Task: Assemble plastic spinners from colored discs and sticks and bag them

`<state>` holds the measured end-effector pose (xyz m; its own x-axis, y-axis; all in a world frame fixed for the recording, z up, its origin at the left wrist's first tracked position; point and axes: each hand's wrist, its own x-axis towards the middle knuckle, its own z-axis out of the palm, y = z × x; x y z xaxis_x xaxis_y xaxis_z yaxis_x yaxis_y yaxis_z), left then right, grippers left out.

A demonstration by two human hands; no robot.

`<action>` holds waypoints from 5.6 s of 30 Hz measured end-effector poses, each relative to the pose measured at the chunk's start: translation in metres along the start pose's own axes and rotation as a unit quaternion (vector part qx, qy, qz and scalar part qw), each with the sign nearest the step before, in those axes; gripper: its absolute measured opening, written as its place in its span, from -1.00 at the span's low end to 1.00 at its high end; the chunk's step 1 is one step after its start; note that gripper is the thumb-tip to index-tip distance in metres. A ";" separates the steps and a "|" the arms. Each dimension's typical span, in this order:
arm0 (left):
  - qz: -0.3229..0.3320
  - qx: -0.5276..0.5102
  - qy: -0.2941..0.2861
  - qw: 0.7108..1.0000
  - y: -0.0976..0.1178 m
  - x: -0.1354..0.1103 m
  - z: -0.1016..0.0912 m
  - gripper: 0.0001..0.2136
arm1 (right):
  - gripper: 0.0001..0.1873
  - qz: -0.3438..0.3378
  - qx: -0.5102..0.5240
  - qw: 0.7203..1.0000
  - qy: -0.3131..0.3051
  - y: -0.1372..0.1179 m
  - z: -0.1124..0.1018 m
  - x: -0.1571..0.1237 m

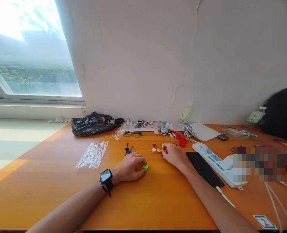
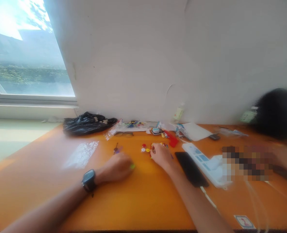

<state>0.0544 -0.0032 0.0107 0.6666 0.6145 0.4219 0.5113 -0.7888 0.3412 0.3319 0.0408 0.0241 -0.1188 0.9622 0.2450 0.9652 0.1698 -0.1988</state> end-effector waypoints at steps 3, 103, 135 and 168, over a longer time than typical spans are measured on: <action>-0.001 -0.003 -0.002 1.000 -0.001 0.000 0.001 -0.95 | -0.91 0.002 0.001 1.000 0.000 0.000 0.001 0.000; -0.032 -0.067 0.012 0.997 -0.005 0.003 0.005 -0.83 | -0.89 -0.180 0.442 0.850 -0.222 -0.050 0.016 -0.026; -0.042 -0.062 -0.024 0.997 0.002 0.006 0.001 -0.87 | -0.92 -0.166 0.470 0.838 -0.220 -0.053 0.026 -0.025; -0.047 0.018 0.047 0.998 -0.002 0.001 0.010 -0.94 | -0.58 -0.148 0.278 0.947 -0.053 -0.043 0.011 -0.017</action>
<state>0.0601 -0.0012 0.0022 0.5617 0.6824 0.4678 0.5889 -0.7269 0.3534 0.2893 0.0193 0.0177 -0.4169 0.8654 0.2778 0.6166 0.4939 -0.6131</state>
